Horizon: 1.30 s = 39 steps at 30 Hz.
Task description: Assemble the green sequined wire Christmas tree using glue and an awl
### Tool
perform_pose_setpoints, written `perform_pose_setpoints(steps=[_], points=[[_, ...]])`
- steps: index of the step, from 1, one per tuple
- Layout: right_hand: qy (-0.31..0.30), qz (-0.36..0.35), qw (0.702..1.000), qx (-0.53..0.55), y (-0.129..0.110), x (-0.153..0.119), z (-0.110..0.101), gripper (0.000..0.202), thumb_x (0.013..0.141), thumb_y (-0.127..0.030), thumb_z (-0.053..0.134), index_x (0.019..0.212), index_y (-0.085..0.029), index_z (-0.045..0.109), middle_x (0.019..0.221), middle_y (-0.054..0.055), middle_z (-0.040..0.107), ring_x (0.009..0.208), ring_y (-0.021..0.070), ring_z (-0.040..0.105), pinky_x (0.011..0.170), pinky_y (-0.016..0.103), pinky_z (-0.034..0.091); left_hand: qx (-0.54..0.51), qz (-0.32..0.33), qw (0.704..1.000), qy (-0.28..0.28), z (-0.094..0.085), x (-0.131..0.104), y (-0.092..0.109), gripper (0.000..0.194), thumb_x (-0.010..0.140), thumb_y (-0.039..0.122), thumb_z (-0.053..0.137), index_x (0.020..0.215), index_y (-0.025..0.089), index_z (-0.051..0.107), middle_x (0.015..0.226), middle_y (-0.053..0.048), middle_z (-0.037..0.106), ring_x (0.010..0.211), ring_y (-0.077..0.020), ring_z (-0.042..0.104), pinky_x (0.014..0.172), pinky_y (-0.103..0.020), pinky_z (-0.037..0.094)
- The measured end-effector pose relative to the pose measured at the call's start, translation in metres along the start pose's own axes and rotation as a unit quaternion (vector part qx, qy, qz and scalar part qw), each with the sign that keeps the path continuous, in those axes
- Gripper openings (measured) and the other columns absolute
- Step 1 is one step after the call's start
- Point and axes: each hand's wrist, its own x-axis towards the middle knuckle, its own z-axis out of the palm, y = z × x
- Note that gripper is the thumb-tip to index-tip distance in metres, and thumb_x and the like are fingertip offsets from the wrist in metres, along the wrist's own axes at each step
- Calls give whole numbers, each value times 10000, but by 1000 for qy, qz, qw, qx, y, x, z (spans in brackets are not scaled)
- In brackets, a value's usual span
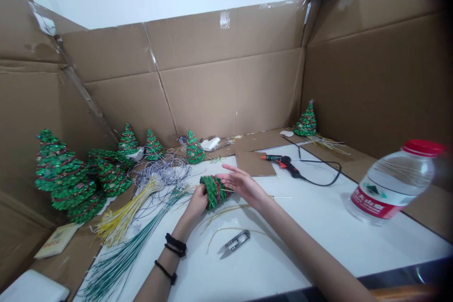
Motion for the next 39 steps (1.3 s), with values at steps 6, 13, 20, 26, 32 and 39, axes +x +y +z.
perform_pose_setpoints(steps=[6, 13, 20, 26, 32, 39], points=[[13, -8, 1000, 0, 3, 3, -4, 360, 759, -163, 612, 1115, -176, 557, 913, 66, 725, 733, 104, 663, 763, 222, 501, 18, 19, 1000, 6, -1, 2, -5, 239, 665, 150, 594, 889, 127, 672, 936, -82, 707, 916, -248, 612, 872, -368, 441], [26, -14, 1000, -10, 2, 3, -3, 405, 693, -182, 699, 1080, -196, 582, 868, 31, 715, 698, 94, 636, 705, 205, 490, -7, -13, 999, 35, 0, -2, 3, 196, 632, 168, 589, 804, 136, 679, 852, -70, 714, 816, -225, 624, 791, -334, 462], [47, -98, 987, -120, 4, 6, -6, 471, 622, -340, 741, 1044, -202, 584, 626, -50, 573, 662, 131, 578, 636, 243, 420, -20, -25, 999, 43, 4, -2, 3, 144, 577, 187, 655, 708, 137, 689, 725, -45, 708, 708, -206, 617, 716, -320, 475], [62, -259, 848, -458, 2, 3, -5, 204, 836, -342, 495, 950, -204, 592, 645, -14, 564, 636, 151, 535, 629, 260, 381, -41, -17, 997, 60, 10, -4, 0, 180, 641, 280, 657, 725, 126, 698, 705, -46, 702, 710, -210, 616, 689, -318, 479], [-1, -173, 702, -690, -3, -5, -5, 308, 888, -338, 432, 647, -196, 560, 574, -5, 569, 533, 129, 487, 519, 234, 266, 4, -5, 999, 49, 4, -2, -5, 166, 619, 262, 676, 717, 130, 702, 691, -49, 701, 685, -212, 610, 702, -326, 478], [-31, -179, 685, -706, -2, -2, -8, 260, 894, -251, 450, 668, -188, 561, 592, -6, 579, 531, 120, 487, 516, 226, 263, 13, 0, 998, 58, 5, -3, 5, 147, 570, 208, 661, 690, 130, 693, 696, -58, 702, 660, -209, 604, 694, -324, 477]])
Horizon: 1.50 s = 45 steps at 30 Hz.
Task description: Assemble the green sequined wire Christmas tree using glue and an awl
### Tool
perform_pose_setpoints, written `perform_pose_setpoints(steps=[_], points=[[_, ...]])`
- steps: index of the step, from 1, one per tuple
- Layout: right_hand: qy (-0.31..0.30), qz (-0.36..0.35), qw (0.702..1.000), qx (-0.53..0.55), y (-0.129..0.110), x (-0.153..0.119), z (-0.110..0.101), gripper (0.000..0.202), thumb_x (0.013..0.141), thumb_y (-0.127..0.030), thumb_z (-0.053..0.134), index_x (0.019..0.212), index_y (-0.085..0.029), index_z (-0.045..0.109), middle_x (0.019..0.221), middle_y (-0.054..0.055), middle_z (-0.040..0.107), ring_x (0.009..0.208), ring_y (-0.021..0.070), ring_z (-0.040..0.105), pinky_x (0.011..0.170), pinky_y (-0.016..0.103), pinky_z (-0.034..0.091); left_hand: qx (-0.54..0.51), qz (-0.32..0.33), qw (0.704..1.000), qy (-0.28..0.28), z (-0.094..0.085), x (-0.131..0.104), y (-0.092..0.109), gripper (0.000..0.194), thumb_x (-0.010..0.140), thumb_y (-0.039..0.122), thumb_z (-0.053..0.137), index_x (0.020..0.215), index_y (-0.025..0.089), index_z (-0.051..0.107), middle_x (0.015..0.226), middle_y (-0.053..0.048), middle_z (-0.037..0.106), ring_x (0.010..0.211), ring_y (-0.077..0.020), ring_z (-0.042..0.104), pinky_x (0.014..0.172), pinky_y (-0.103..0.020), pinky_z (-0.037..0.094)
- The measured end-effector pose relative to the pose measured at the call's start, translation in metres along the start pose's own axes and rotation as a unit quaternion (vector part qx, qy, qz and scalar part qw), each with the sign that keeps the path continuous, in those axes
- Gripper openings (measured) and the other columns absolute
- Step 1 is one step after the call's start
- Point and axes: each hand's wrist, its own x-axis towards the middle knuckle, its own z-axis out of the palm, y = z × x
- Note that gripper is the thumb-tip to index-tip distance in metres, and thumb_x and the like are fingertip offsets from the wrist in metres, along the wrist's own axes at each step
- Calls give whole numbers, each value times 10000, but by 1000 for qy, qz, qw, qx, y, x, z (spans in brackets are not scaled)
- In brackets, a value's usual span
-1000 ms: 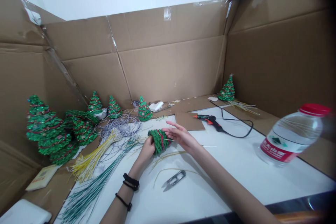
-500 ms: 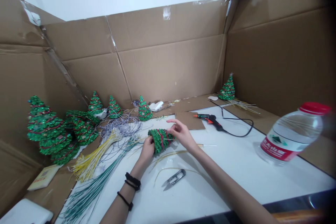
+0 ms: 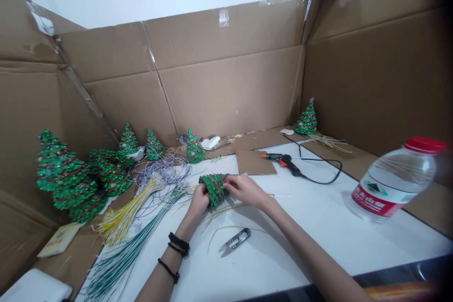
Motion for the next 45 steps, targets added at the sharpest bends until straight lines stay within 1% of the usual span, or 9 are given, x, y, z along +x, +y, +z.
perform_pose_setpoints(steps=[5, 9, 17, 23, 26, 32, 38, 41, 45], points=[[53, -98, 987, -115, 3, 3, 2, 233, 926, -245, 433, 742, -183, 563, 740, 27, 620, 676, 145, 541, 647, 251, 325, -14, 4, 1000, -12, 1, -3, 9, 152, 601, 242, 659, 704, 136, 696, 740, -59, 708, 691, -204, 608, 698, -306, 470], [66, -132, 973, -180, 4, 3, 6, 218, 930, -257, 427, 777, -176, 561, 756, 38, 614, 684, 161, 534, 640, 270, 325, 9, 9, 1000, 0, -2, -4, 7, 148, 641, 249, 627, 704, 135, 698, 697, -38, 695, 659, -190, 589, 663, -287, 454], [103, -128, 967, -195, -2, 3, 24, 179, 914, -255, 466, 785, -180, 566, 771, 42, 619, 714, 174, 532, 650, 285, 318, 108, 49, 993, 3, -10, 1, 1, 175, 632, 138, 516, 668, 130, 687, 631, -19, 668, 636, -185, 555, 605, -263, 429], [66, -124, 978, -151, 8, 3, 8, 281, 950, -298, 389, 741, -188, 541, 712, 5, 612, 690, 144, 527, 670, 275, 284, 200, 47, 978, -24, -15, 1, 4, 181, 648, 124, 477, 662, 109, 657, 644, -37, 666, 646, -191, 565, 593, -255, 417], [82, -130, 974, -163, 8, 3, 5, 267, 946, -294, 400, 748, -184, 540, 734, 10, 616, 715, 150, 507, 700, 285, 273, 232, 43, 971, -39, -17, 0, 5, 189, 683, 140, 470, 697, 106, 655, 688, -39, 676, 657, -182, 572, 590, -244, 419], [100, -149, 962, -208, -3, 2, 16, 237, 934, -256, 419, 754, -171, 548, 765, 38, 609, 749, 173, 461, 714, 306, 268, 345, 35, 937, -29, -17, -1, 5, 200, 703, 99, 447, 686, 116, 646, 726, -63, 687, 669, -178, 582, 622, -246, 415], [94, -131, 974, -158, 6, 2, 4, 196, 923, -245, 434, 780, -188, 554, 775, 19, 592, 772, 167, 440, 786, 312, 282, 417, 43, 908, -27, -22, -2, 9, 229, 721, 60, 423, 631, 138, 619, 714, -83, 676, 663, -179, 572, 617, -252, 362], [94, -129, 976, -145, 10, 2, -3, 178, 917, -220, 436, 789, -192, 556, 779, 16, 579, 787, 169, 435, 832, 323, 286, 465, 68, 881, -57, -26, -5, 17, 235, 743, 66, 426, 626, 143, 614, 711, -98, 672, 655, -187, 572, 609, -261, 340], [99, -136, 975, -146, 11, 1, -4, 187, 917, -219, 431, 779, -198, 556, 772, 14, 566, 796, 171, 435, 877, 343, 285, 526, 105, 838, -97, -27, -9, 28, 215, 769, 95, 434, 718, 154, 635, 808, -109, 687, 723, -202, 600, 629, -266, 344]])
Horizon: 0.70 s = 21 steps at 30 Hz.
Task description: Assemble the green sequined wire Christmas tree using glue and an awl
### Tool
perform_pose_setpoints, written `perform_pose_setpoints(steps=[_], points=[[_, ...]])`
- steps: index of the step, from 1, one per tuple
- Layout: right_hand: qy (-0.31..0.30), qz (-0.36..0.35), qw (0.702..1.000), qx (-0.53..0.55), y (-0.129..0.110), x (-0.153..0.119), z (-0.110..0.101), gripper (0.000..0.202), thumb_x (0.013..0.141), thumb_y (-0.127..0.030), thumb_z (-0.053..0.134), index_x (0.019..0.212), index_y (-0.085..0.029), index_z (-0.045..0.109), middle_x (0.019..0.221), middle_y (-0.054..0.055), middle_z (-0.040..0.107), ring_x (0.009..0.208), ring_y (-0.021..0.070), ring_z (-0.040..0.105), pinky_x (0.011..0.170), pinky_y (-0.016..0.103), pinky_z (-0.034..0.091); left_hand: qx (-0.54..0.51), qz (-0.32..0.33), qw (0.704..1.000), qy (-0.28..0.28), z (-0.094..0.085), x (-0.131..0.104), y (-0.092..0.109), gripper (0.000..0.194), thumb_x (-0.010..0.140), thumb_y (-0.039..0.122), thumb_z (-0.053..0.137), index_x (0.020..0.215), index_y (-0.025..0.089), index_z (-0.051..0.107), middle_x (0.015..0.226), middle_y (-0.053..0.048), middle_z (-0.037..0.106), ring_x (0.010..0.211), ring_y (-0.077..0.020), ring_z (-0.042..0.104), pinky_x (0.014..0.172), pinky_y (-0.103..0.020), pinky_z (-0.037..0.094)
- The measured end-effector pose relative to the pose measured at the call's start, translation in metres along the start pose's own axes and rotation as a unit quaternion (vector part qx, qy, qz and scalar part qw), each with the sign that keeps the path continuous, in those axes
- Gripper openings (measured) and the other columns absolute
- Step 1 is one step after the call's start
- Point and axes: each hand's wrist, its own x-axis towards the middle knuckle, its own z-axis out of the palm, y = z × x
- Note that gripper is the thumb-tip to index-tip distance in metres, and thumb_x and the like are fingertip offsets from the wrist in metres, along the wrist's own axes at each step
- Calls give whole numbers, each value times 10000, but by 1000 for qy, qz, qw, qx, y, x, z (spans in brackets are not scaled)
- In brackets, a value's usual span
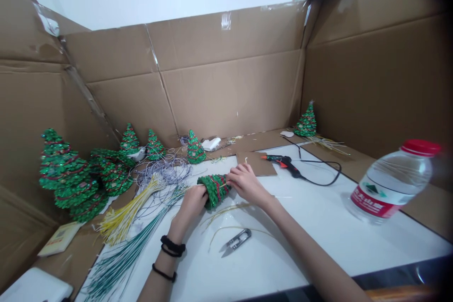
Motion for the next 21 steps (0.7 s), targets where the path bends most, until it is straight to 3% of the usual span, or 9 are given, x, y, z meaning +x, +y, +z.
perform_pose_setpoints(steps=[5, 9, 17, 21], points=[[15, -6, 999, -32, -11, 1, 11, 163, 905, -197, 439, 786, -199, 551, 797, 26, 567, 821, 183, 449, 920, 371, 276, 31, -27, 999, 4, -1, -1, 5, 197, 769, 112, 449, 727, 156, 636, 799, -102, 687, 746, -211, 615, 613, -265, 340], [15, -21, 997, -69, -20, 1, 19, 152, 898, -173, 425, 821, -199, 553, 854, 50, 571, 855, 200, 464, 945, 408, 260, 39, -4, 999, 22, 1, -2, 5, 218, 791, 102, 430, 739, 167, 632, 806, -83, 686, 740, -202, 615, 615, -266, 341], [1, -6, 1000, -26, 2, -1, -3, 144, 890, -222, 465, 810, -226, 585, 867, 24, 577, 858, 185, 481, 1007, 470, 196, 70, 12, 997, 1, -3, -2, 6, 249, 843, 151, 397, 736, 174, 620, 780, -72, 687, 705, -201, 619, 577, -277, 315], [5, -13, 1000, -23, 4, -1, -3, 170, 892, -174, 441, 808, -222, 581, 858, 27, 580, 859, 181, 490, 1019, 473, 190, 61, 33, 997, 14, -4, -4, 10, 213, 817, 143, 428, 710, 173, 610, 758, -68, 676, 682, -192, 606, 573, -276, 321]])
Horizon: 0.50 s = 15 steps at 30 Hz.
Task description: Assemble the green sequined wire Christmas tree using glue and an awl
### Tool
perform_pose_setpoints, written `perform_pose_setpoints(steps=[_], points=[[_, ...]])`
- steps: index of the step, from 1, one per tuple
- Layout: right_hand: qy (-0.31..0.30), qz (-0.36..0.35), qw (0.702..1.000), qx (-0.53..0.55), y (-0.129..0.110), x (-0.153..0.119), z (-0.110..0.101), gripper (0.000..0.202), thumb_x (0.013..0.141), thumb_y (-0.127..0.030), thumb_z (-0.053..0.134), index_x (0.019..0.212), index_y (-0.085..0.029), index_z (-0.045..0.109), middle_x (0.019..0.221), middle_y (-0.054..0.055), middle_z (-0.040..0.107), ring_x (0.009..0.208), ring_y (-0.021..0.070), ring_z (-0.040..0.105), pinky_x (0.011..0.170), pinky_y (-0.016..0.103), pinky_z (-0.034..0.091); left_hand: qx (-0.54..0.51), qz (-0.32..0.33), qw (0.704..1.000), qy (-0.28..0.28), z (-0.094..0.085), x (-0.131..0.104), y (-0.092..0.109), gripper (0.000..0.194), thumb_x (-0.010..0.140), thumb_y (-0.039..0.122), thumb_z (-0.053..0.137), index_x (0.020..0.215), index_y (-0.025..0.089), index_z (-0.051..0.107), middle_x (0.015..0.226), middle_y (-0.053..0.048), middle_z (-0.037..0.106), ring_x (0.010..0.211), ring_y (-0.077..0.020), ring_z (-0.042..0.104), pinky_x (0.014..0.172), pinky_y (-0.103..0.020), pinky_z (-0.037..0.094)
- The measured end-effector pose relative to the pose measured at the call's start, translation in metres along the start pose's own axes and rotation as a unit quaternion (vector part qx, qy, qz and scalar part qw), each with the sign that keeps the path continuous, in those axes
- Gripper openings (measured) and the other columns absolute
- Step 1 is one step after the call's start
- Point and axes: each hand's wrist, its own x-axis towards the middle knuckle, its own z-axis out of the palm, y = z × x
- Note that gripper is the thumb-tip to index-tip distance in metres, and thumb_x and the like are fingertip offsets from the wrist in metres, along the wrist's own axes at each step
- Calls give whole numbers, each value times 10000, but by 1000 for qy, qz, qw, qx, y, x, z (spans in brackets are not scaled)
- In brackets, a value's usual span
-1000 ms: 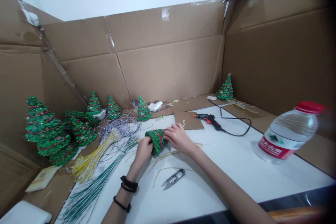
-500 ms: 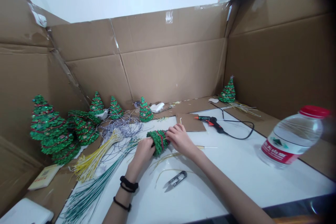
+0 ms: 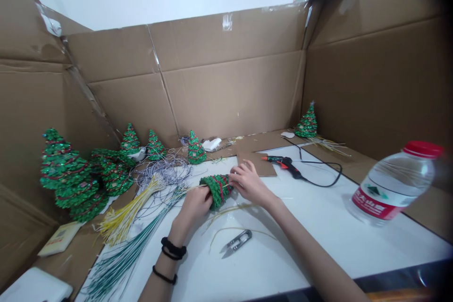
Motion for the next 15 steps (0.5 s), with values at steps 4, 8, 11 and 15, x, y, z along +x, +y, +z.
perform_pose_setpoints(steps=[4, 8, 11, 15], points=[[-2, -22, 999, -30, -11, 1, 8, 174, 882, -125, 429, 805, -214, 558, 856, 31, 586, 852, 186, 490, 1020, 459, 191, 3, 30, 999, 26, 0, -1, 3, 200, 803, 109, 431, 739, 163, 612, 793, -86, 671, 750, -212, 607, 645, -288, 362], [-4, -29, 998, -58, -17, 2, 10, 151, 893, -148, 428, 809, -202, 541, 831, 40, 600, 812, 189, 502, 984, 422, 215, -11, 23, 999, 32, 2, 1, 2, 223, 817, 94, 417, 751, 158, 619, 803, -101, 675, 772, -227, 613, 674, -297, 386], [-12, 1, 999, -39, -9, 1, 4, 203, 921, -234, 416, 766, -190, 540, 731, 26, 609, 729, 168, 521, 895, 369, 258, -8, 18, 999, 25, 3, 2, 0, 229, 809, 82, 419, 744, 154, 626, 807, -111, 679, 773, -232, 618, 671, -299, 389], [-25, 22, 999, -26, 3, -1, -5, 275, 934, -239, 388, 707, -179, 532, 666, 14, 605, 663, 147, 509, 796, 324, 267, -15, 14, 999, 28, 5, 2, -2, 234, 808, 81, 412, 738, 151, 624, 813, -112, 678, 764, -224, 616, 667, -295, 389]])
